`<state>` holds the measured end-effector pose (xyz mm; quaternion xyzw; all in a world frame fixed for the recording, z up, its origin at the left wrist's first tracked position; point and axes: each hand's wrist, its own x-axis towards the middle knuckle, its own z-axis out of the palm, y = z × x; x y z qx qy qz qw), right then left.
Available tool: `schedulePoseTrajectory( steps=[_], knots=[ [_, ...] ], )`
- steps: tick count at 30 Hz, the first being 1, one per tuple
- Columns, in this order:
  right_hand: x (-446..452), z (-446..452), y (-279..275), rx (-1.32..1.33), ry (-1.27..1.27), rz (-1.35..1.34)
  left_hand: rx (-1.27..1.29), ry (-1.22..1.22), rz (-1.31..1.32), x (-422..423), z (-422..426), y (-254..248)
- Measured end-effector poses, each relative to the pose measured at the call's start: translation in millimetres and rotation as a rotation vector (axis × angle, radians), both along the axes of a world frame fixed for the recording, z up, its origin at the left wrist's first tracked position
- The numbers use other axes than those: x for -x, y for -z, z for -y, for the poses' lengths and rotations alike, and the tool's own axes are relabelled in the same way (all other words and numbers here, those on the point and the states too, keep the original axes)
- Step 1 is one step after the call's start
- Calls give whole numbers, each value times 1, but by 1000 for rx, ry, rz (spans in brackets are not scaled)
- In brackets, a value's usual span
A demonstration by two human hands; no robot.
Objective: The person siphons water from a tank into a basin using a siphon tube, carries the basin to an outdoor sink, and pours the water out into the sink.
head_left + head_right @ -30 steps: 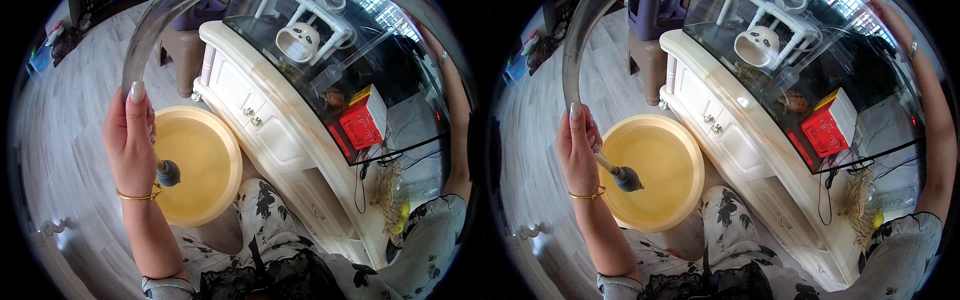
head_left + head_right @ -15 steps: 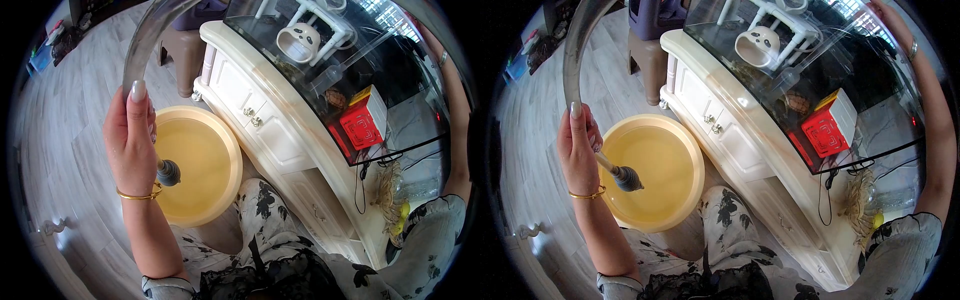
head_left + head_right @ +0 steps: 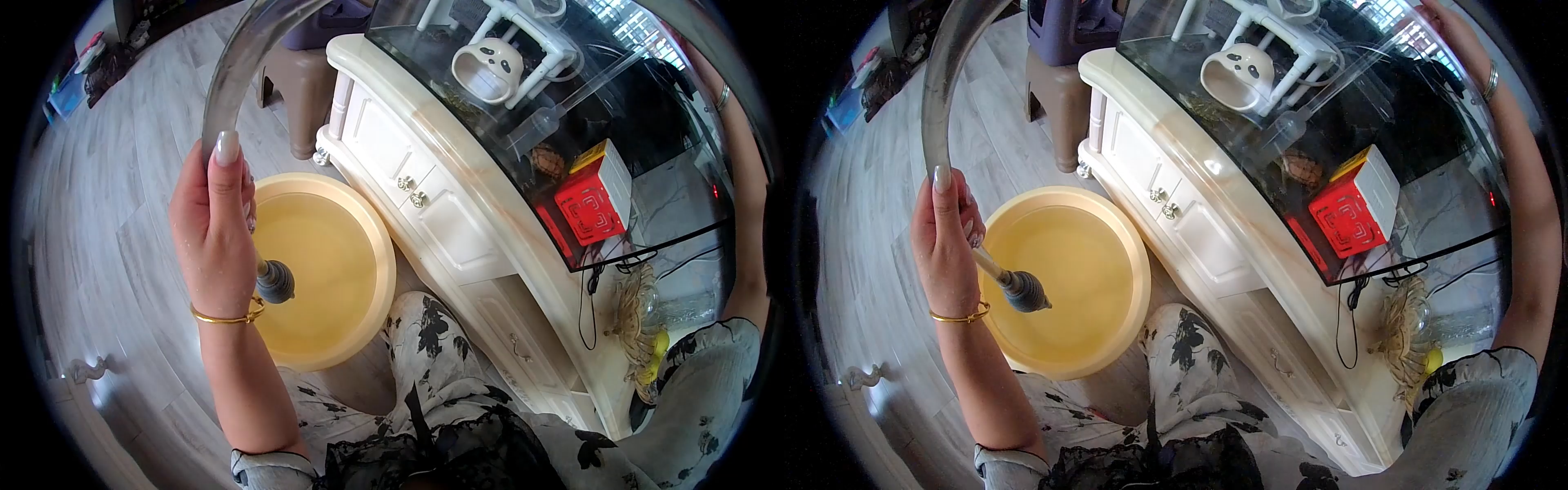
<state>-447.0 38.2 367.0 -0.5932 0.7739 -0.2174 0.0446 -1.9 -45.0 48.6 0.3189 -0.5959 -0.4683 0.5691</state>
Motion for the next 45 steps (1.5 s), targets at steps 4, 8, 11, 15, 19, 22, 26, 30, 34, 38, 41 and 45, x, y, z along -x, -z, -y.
schedulePoseTrajectory(
  steps=[4, 8, 11, 15, 19, 22, 26, 30, 34, 38, 41, 45],
  knots=[
    [3, 5, -2, 2, -3, 2, 4, 1, 3, 0, 0, -1],
    [3, 4, 2, -5, 1, 8, -1, 5, 11, 0, 1, 0],
    [4, 5, 2, -4, -1, 14, 3, -1, 7, 0, 1, 0],
    [4, 5, -1, -3, -3, 17, 4, -4, 9, 0, 1, 0],
    [2, 2, 2, -9, 1, 19, 27, -7, 22, -1, 1, 1],
    [3, 0, -1, -5, 0, 22, -3, 5, -10, -1, 1, 0],
    [2, 0, 0, -1, 0, 26, 1, 7, -3, -1, 1, -1],
    [2, -2, 2, 0, 1, 32, 6, -1, 2, 0, 0, -1],
    [0, -3, 4, 1, 1, 34, 1, -5, 8, 0, 0, -2],
    [2, 2, 4, 1, -1, 34, -6, -2, -7, 0, -1, -4],
    [0, -2, 6, -2, -5, 39, 1, -4, -3, 0, -1, -4],
    [2, -3, 9, 2, -12, 37, -3, -3, -4, 1, -2, -4]
  ],
)
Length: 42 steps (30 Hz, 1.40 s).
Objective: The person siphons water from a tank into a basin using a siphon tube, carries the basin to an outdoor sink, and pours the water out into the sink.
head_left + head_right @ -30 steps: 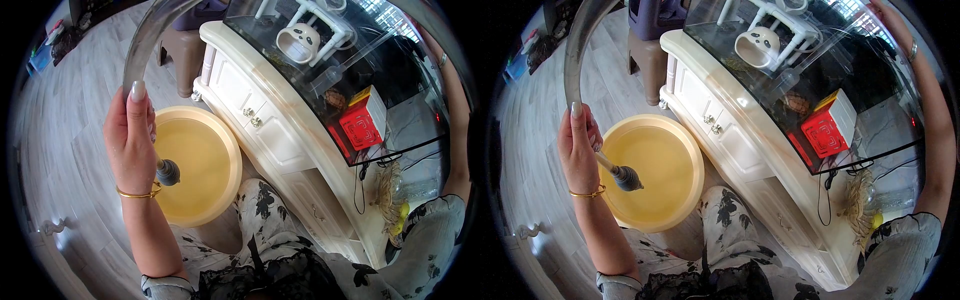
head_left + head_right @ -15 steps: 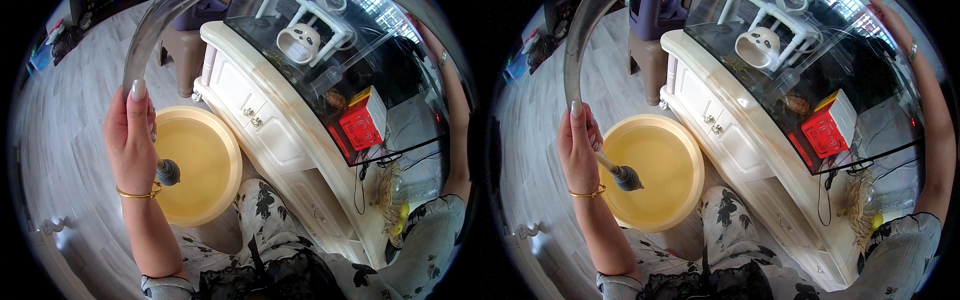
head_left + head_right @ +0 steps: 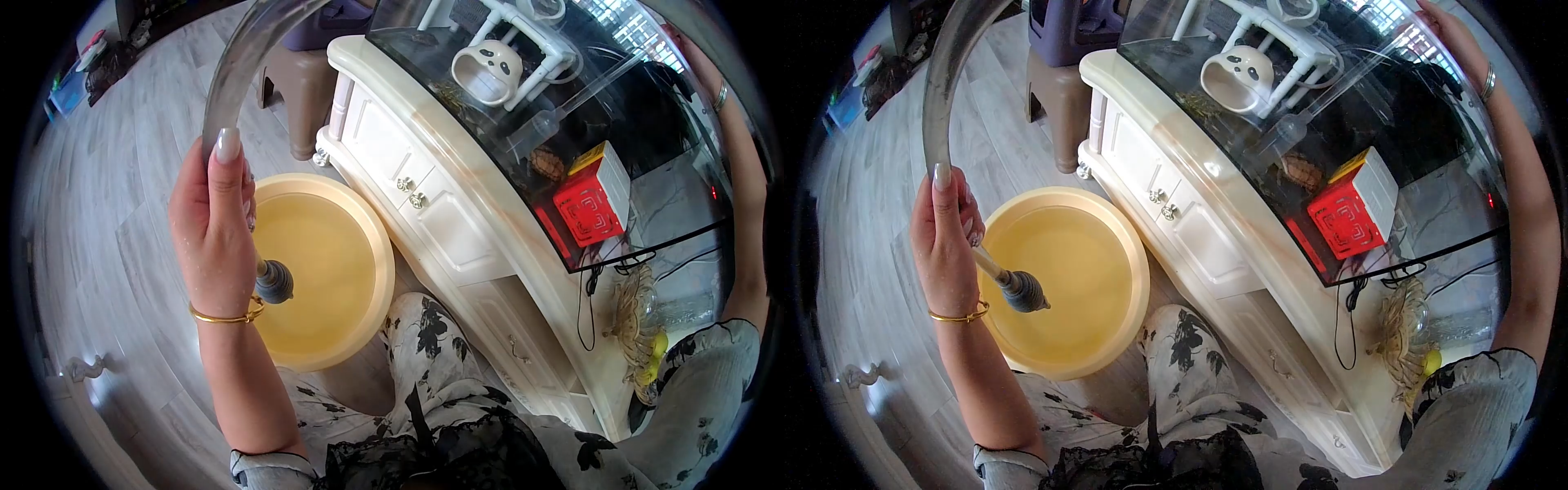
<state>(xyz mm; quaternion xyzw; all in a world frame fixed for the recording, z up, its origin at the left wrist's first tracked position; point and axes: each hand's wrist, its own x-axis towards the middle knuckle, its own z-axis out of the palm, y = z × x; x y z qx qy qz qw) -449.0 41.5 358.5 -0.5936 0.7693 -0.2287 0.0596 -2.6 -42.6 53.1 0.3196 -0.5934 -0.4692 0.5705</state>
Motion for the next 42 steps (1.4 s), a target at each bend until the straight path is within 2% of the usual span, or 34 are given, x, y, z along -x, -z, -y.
schedulePoseTrajectory(
  steps=[12, 15, 21, 24, 27, 31, 33, 42],
  knots=[
    [13, -2, 2, 34, -41, -2, -5, -3, -8, 0, 0, 0],
    [11, -3, 2, 5, 16, -15, -3, -1, -10, 0, 0, 0],
    [21, -5, 1, 85, 0, 10, 1, 6, -13, -1, 1, 1],
    [19, -4, -3, -37, -11, 45, 3, 8, -8, -1, 1, 2],
    [15, -5, 5, 100, 3, -32, 5, 0, 0, -1, 1, 2],
    [27, -3, -6, -30, -14, -17, 3, 6, -4, -2, 2, 2],
    [18, -3, -4, -15, -69, -49, 22, 0, 16, -2, 2, 2],
    [10, -3, 2, 64, -15, 42, -4, 13, -6, -3, 3, 3]
  ],
)
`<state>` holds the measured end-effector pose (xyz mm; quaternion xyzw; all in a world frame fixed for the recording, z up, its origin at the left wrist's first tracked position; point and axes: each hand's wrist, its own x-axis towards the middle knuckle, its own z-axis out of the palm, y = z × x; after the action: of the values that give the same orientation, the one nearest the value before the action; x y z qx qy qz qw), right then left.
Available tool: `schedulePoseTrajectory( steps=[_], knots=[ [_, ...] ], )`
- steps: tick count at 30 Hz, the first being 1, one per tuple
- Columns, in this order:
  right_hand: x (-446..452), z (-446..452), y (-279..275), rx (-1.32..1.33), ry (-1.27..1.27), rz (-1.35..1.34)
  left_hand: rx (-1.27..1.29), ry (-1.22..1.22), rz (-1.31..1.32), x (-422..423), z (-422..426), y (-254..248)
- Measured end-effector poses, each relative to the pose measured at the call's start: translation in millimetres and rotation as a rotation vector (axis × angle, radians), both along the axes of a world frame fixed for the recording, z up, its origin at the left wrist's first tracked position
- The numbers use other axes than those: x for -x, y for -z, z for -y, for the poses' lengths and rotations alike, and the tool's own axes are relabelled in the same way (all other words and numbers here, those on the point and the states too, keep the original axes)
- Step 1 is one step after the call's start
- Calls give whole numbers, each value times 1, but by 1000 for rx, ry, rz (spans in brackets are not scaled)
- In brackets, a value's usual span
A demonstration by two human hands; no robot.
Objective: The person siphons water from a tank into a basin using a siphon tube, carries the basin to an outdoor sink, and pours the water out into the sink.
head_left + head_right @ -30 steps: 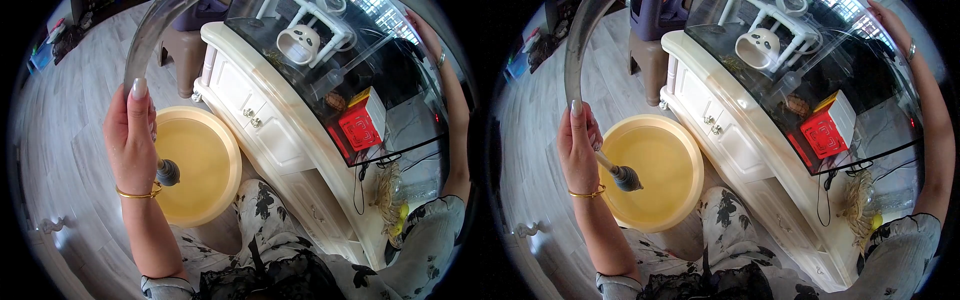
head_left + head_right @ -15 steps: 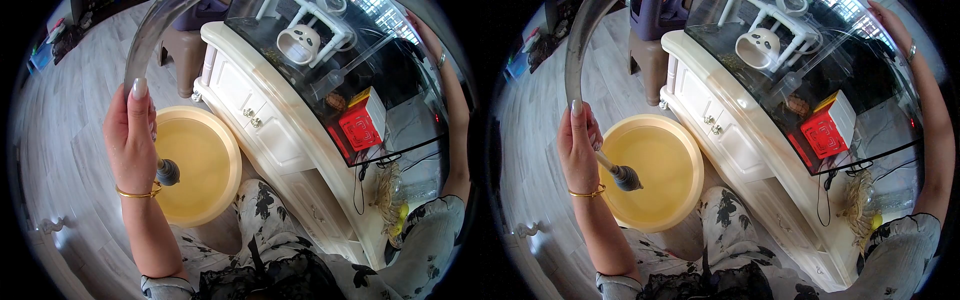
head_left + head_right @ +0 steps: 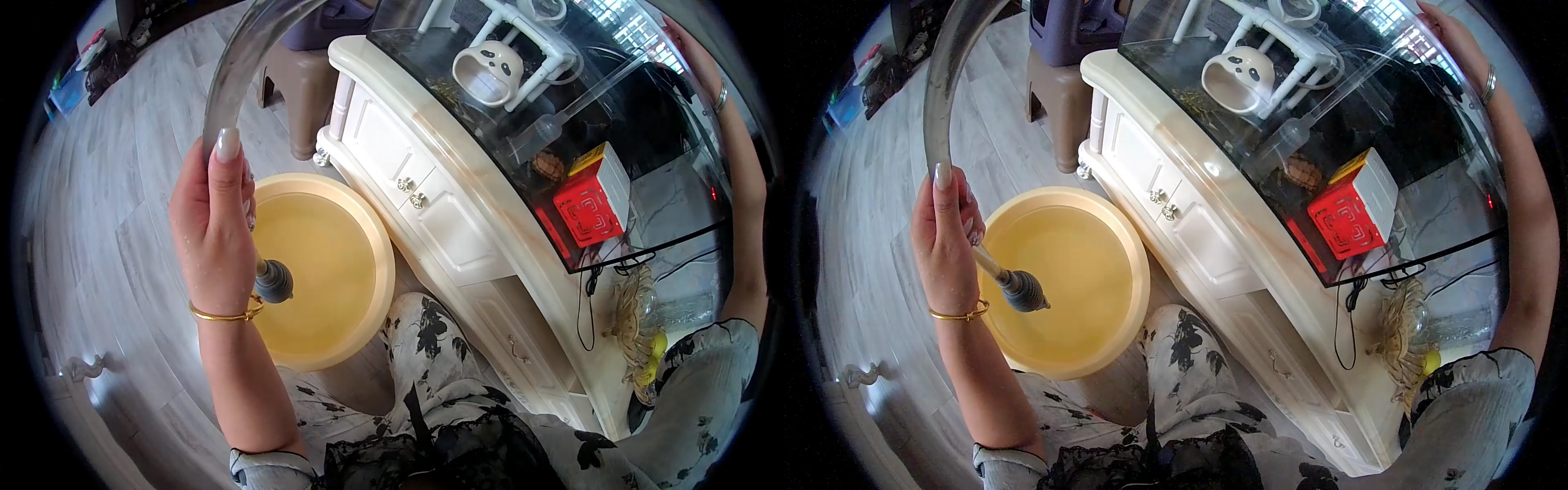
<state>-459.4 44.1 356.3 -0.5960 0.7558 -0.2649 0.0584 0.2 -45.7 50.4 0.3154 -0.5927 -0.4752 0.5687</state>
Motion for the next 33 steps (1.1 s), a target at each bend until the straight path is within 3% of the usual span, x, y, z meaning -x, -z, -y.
schedulePoseTrajectory(
  steps=[21, 24, 27, 33],
  knots=[
    [5, 0, -6, -110, -18, 10, 12, -11, 13, 1, 0, 1],
    [-8, -3, 7, 74, 34, -49, 11, -17, 11, 1, 1, 2],
    [3, 0, -5, -80, -38, -31, -3, -10, -6, 1, 1, 1],
    [8, -2, -3, 31, 28, -9, 1, -10, 5, 1, 0, 1]
  ],
)
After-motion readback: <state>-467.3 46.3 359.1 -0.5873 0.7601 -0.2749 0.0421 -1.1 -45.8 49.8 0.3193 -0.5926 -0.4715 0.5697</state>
